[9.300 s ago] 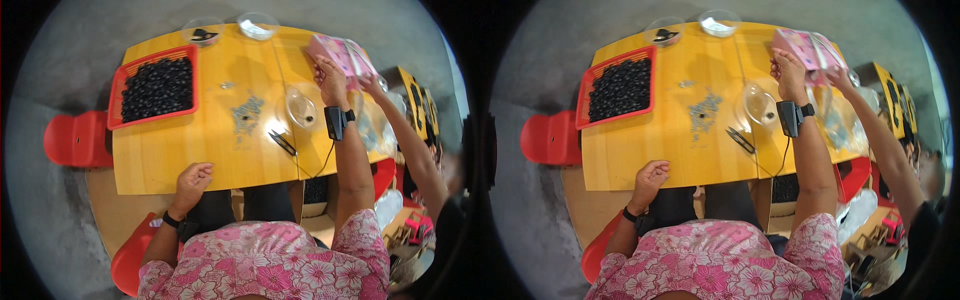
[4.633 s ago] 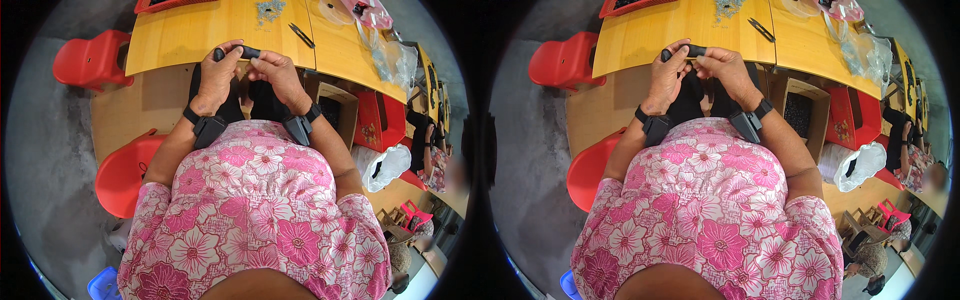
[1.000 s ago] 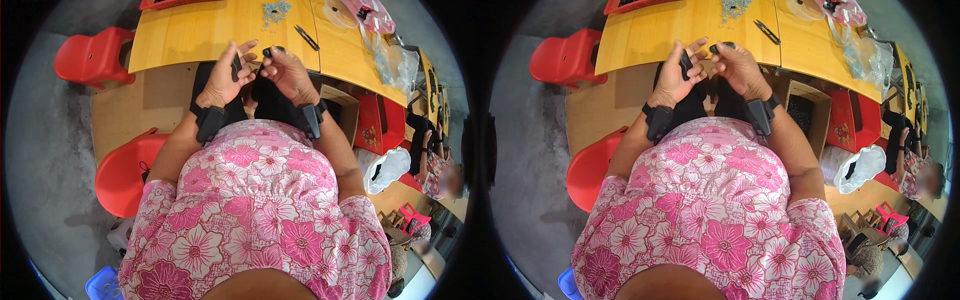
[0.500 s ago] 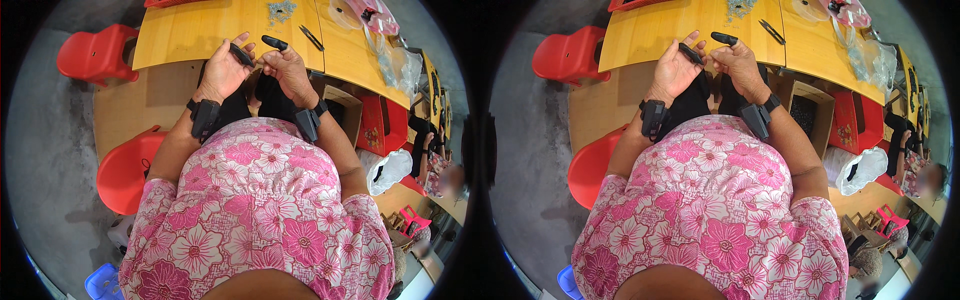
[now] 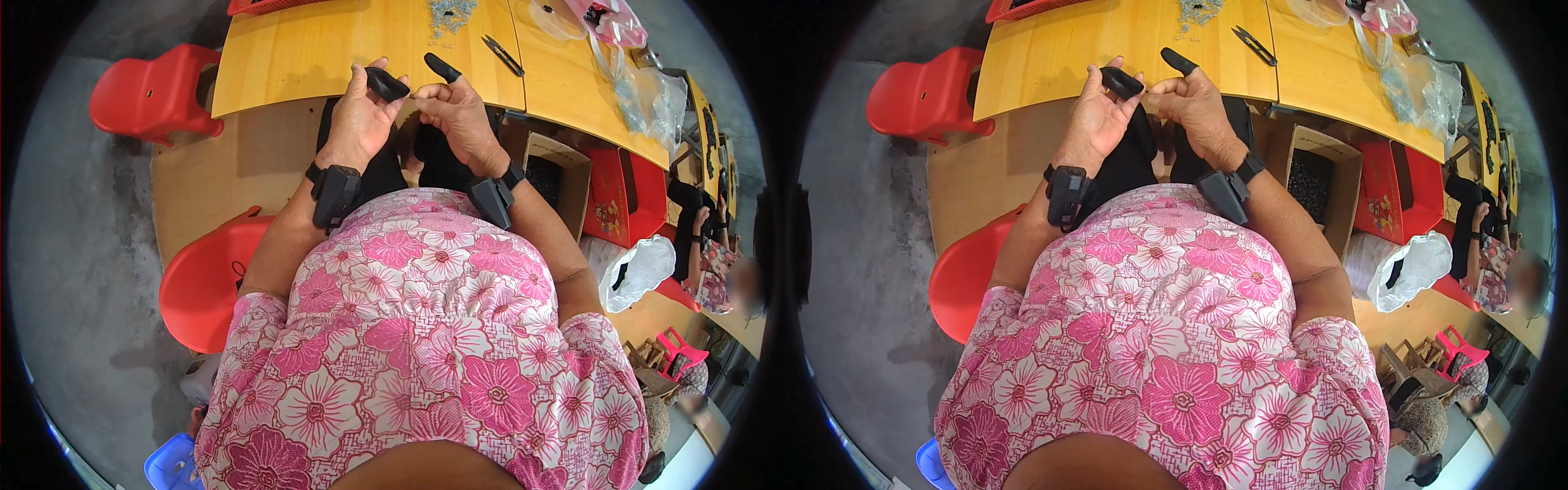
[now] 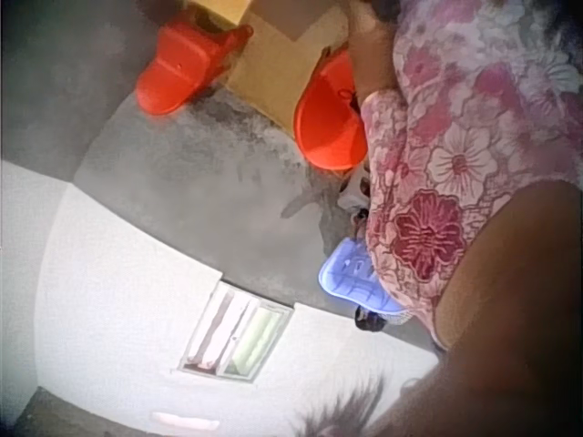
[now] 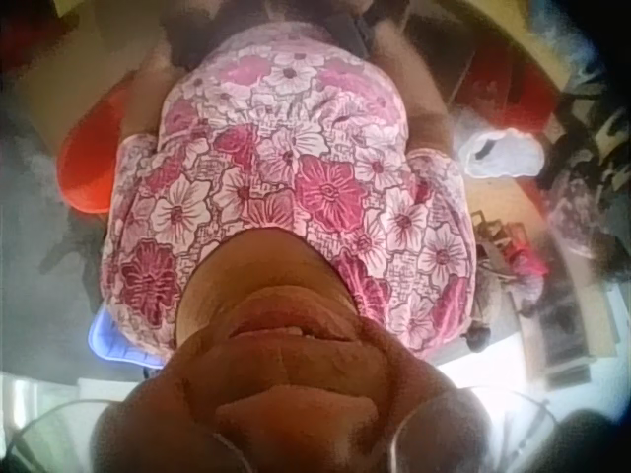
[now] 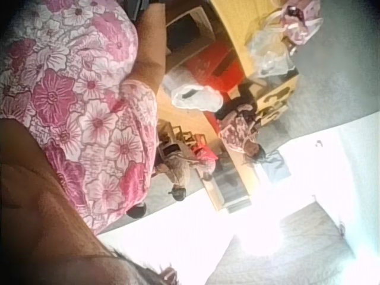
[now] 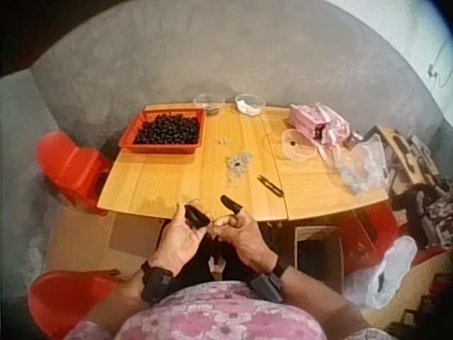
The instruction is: Assembling small black plastic components by hand at a workshop table.
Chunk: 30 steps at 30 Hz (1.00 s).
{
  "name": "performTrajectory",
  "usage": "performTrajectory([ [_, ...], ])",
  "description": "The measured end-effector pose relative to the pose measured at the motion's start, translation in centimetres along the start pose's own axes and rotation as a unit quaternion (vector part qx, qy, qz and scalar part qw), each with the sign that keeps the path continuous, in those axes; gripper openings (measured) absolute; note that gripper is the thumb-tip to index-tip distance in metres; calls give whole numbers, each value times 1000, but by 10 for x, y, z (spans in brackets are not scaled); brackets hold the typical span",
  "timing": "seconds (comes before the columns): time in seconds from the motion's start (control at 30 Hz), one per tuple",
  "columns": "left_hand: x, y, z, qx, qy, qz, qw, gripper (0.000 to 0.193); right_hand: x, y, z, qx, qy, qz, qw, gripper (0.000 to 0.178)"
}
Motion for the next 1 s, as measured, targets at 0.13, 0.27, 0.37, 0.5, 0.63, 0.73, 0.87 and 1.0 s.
performTrajectory([
  [0.13, -2, -1, -2, 10, 10, -7, 1000, 49, 6, 3, 9, 26, 27, -15, 999, 67],
  [0.27, -8, 5, 1, -25, 12, -40, 999, 46, 10, -2, 9, 35, 45, -51, 997, 68],
  [0.37, -10, 7, 2, -9, -1, -38, 999, 47, 9, -3, 8, 30, 37, -57, 997, 67],
  [0.5, -10, 6, 4, 20, 12, -35, 999, 47, 7, -1, 11, 19, 13, -56, 998, 68],
  [0.63, -12, 6, 2, 19, 4, -32, 999, 48, 9, -2, 11, 22, 16, -65, 998, 68],
  [0.73, -16, 7, 1, 1, -10, -40, 999, 48, 11, -3, 9, 30, 5, -50, 998, 66],
  [0.87, -15, 8, -1, 13, -22, -44, 999, 48, 10, -2, 8, 21, 4, -43, 999, 63],
  [1.0, -15, 10, 2, 30, -18, -43, 998, 48, 10, -2, 9, 12, -4, -53, 999, 60],
])
Point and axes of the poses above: each hand's wrist, its own y-axis away from the middle knuckle, its own z-axis out of the palm, x = y × z, the point moved 2 cm from there along -y, towards the middle knuckle, and after that the axes turned 4 degrees about -y, right-handed, at the moved point
